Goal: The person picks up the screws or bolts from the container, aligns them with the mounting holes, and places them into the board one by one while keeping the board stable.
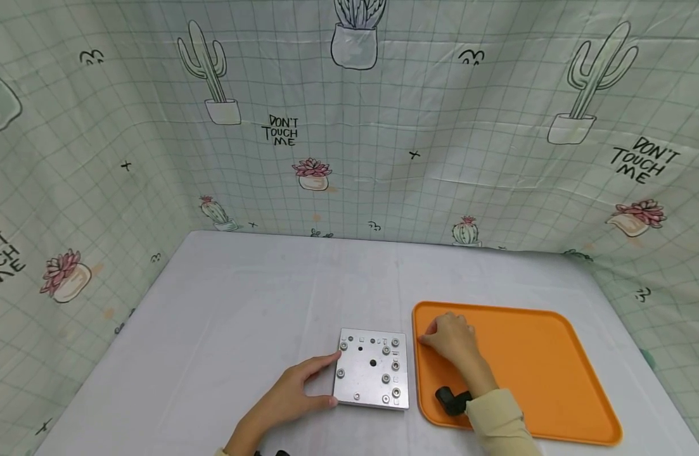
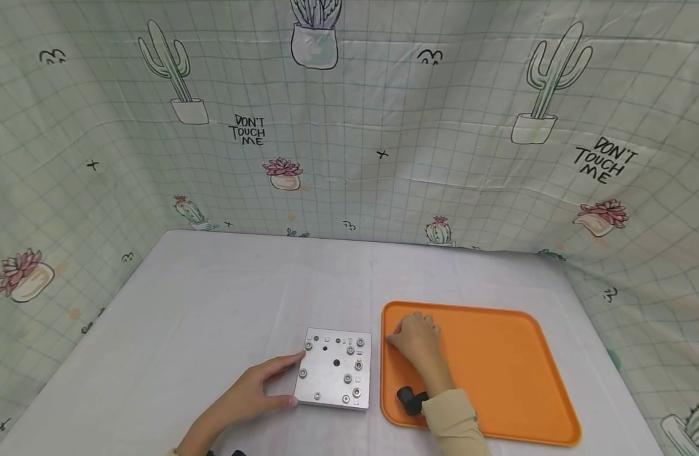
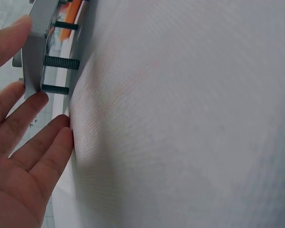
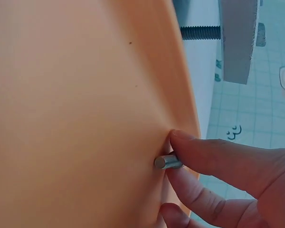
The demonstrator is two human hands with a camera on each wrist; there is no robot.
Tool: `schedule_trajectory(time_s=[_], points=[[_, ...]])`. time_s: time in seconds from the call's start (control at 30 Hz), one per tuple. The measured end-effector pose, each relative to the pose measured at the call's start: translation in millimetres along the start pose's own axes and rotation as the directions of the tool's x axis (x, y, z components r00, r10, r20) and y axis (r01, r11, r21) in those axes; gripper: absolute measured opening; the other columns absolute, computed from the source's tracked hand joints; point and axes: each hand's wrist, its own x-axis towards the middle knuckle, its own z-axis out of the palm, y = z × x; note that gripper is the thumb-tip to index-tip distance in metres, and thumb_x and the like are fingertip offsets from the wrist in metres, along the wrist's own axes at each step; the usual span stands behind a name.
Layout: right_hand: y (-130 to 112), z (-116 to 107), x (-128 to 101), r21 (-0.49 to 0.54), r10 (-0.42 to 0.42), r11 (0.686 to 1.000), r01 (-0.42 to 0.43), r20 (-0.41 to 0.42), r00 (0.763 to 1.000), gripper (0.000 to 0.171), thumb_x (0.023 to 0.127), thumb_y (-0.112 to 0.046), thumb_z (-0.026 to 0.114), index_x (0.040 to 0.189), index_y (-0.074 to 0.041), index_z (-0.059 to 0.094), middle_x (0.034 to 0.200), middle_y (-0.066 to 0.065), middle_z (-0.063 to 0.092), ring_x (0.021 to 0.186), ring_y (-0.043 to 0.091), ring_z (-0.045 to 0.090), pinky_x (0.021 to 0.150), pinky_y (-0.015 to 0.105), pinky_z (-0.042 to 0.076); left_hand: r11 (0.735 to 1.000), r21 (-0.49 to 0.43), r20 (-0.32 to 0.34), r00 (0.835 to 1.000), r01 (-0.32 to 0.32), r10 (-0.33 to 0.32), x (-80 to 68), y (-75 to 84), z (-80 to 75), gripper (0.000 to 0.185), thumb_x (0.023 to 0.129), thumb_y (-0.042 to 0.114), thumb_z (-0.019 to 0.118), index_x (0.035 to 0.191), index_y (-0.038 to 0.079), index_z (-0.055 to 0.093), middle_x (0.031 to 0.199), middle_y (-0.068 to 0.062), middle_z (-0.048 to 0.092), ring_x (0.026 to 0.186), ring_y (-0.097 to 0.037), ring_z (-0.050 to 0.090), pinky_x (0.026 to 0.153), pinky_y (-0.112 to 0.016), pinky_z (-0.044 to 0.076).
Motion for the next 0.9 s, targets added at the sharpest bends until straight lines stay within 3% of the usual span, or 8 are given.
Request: schedule_trajectory(time_s=[0.5, 0.9], points=[[-0.5, -5.8, -3.7, 0.019, -0.009, 1.000, 0.009, 0.000, 1.000, 0.014, 0.077, -0.019, 0.072, 0.070, -0.009, 0.065, 0.082, 0.009, 0.053, 0.082, 0.027, 0.044, 0.071, 0.039, 0.033, 1.000, -0.002, -0.003, 1.000, 0.007, -0.007, 0.1, -0.1, 0.2, 0.067, 0.076, 0.034, 0.076, 0.136, 0.023, 0.048, 0.139, 0.002, 0.049, 0.130, -0.024, 0.044, 0.107, -0.027, 0.039], [-6.4, -20.8, -11.6, 0.057, -0.057, 0.997, 0.058, -0.022, 0.998, 0.010, 0.077, -0.017, 0.069, 0.073, -0.008, 0.065, 0.097, 0.015, 0.055, 0.090, 0.031, 0.045, 0.073, 0.039, 0.032, 1.000, -0.013, 0.003, 1.000, 0.006, -0.006, 0.7, 0.8, 0.0, 0.068, 0.076, 0.031, 0.076, 0.137, 0.019, 0.048, 0.139, 0.000, 0.049, 0.130, -0.025, 0.044, 0.107, -0.027, 0.039]])
